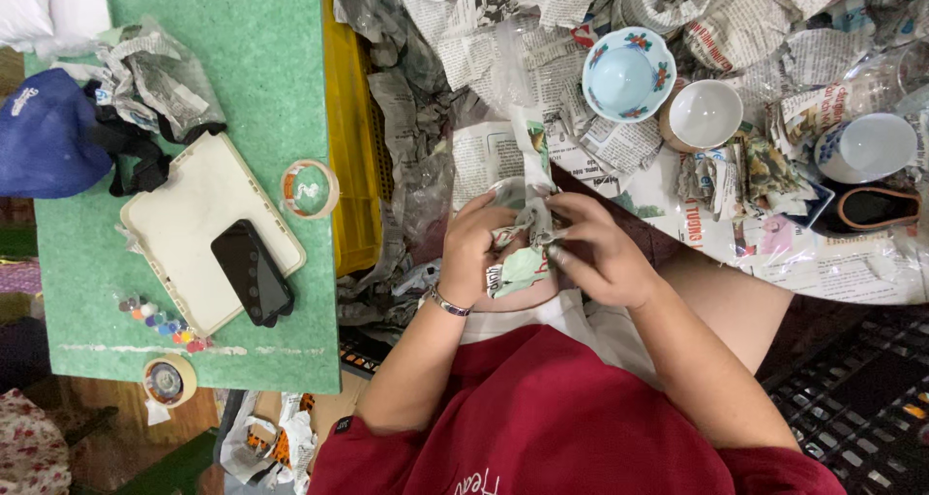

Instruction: The person wraps small ceramic bowls and cups individually in newspaper. They fold the paper around each item, tuck the edges, and place the wrapped pieces into a pile on the floor.

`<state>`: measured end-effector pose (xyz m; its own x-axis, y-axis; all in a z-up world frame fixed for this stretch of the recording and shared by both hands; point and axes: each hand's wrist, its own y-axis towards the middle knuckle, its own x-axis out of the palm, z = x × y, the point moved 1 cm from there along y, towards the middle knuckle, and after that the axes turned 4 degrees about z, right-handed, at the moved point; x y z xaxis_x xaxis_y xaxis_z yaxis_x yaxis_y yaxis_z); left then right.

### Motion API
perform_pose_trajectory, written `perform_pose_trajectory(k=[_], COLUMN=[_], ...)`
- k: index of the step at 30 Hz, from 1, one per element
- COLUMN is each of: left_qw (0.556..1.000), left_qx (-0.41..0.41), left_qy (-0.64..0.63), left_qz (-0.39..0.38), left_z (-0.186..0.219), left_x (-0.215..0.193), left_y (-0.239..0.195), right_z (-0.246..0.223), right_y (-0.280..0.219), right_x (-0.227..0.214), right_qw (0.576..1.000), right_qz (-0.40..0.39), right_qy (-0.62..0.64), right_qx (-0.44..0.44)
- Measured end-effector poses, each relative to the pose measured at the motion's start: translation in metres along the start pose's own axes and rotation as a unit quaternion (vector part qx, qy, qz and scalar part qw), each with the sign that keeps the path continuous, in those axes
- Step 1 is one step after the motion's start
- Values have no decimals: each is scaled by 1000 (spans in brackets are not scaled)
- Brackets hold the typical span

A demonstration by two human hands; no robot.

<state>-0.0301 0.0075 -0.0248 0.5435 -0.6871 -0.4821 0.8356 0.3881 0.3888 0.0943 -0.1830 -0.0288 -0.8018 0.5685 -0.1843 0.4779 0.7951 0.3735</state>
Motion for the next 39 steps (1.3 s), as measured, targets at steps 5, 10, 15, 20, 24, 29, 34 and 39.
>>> perform_pose_trajectory(k=[5,10,15,20,24,29,34,39], left_qw=[996,997,999,920,950,953,968,967], left_qx=[-62,-62,-23,301,181,147,123,89], left_qy=[29,23,-31,223,250,238,194,210], left_qz=[-53,-25,38,115,-44,-119,-100,-115], left_z=[13,30,22,15,11,3,11,20], left_x=[-7,-10,-11,-16,-16,-15,-21,-31], left_y=[8,14,3,-18,-32,-19,-9,-4], right_z=[-5,-8,-9,-17,-23,-29,-28,-23], right_y=[3,7,7,13,19,24,27,27], right_x=[3,21,29,27,20,12,6,11], right_qw=[974,960,970,970,968,983,939,939], right_qz=[-65,15,56,42,-13,-22,-102,-86], right_qy=[-178,-257,-226,-236,-247,-182,-294,-305], right_qx=[-124,-114,-70,-33,-32,9,-149,-133])
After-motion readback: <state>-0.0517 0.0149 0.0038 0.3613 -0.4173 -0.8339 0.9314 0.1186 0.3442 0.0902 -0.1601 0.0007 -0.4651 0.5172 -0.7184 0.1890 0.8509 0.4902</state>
